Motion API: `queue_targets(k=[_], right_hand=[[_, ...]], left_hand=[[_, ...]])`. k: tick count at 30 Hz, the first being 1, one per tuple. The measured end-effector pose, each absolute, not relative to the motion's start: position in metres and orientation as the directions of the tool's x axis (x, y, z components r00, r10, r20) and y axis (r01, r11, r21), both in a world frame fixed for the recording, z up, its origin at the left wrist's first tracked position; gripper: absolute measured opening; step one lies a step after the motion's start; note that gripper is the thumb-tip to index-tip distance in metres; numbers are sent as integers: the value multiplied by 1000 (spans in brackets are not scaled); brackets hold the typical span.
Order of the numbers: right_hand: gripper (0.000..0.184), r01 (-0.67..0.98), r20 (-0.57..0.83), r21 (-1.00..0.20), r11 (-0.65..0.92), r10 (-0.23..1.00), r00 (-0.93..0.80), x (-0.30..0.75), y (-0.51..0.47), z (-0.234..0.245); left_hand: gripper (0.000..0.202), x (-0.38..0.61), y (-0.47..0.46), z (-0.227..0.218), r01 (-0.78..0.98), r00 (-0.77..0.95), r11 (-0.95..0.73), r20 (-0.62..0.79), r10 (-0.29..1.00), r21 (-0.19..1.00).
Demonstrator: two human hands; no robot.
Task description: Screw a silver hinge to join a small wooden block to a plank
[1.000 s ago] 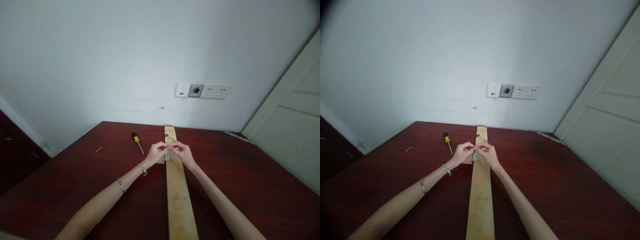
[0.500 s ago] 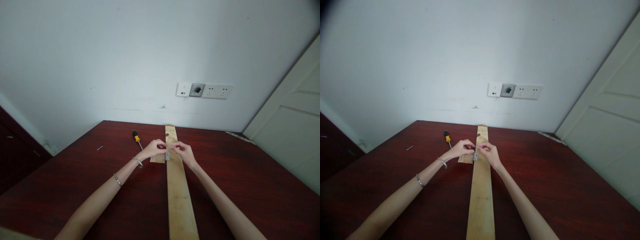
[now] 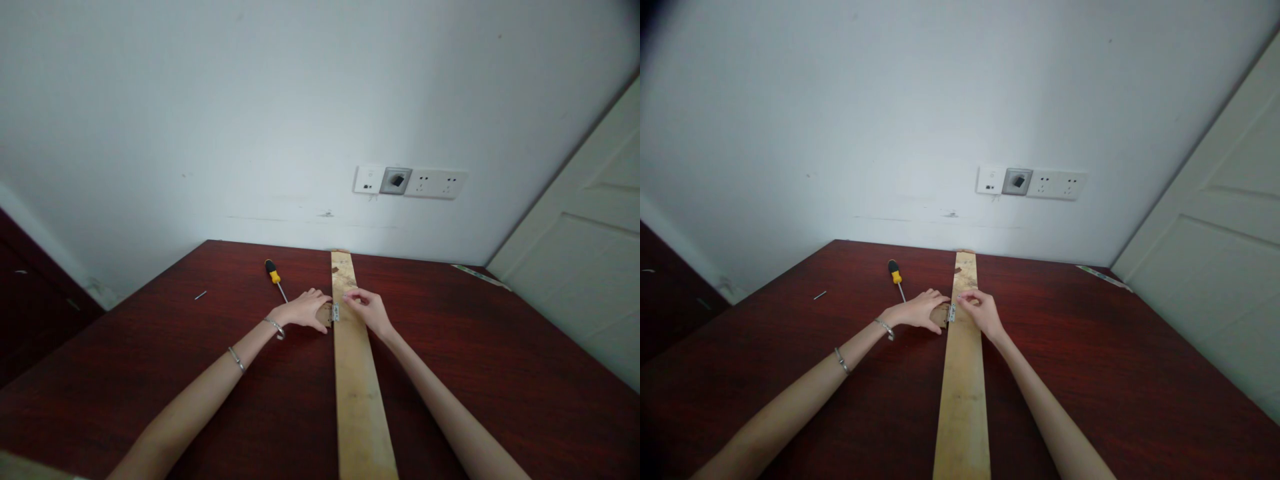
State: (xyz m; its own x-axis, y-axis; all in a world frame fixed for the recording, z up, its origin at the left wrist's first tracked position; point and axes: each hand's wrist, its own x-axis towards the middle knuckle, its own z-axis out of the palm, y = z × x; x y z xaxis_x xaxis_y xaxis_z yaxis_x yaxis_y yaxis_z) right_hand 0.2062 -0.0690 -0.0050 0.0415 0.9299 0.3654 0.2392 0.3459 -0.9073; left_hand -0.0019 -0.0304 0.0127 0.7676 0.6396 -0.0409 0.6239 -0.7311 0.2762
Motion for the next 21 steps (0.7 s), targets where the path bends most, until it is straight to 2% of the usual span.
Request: queue_targets(k=[15, 21], right_hand=[[26, 271, 372, -897, 349, 927, 38, 205, -69, -9], [24, 282, 384, -890, 360, 923, 35, 200, -67, -8]], left_hand=[[79, -3, -27, 6, 563, 742, -676, 70, 667, 476], [86, -3, -28, 11, 572, 753, -689, 49, 656, 445]])
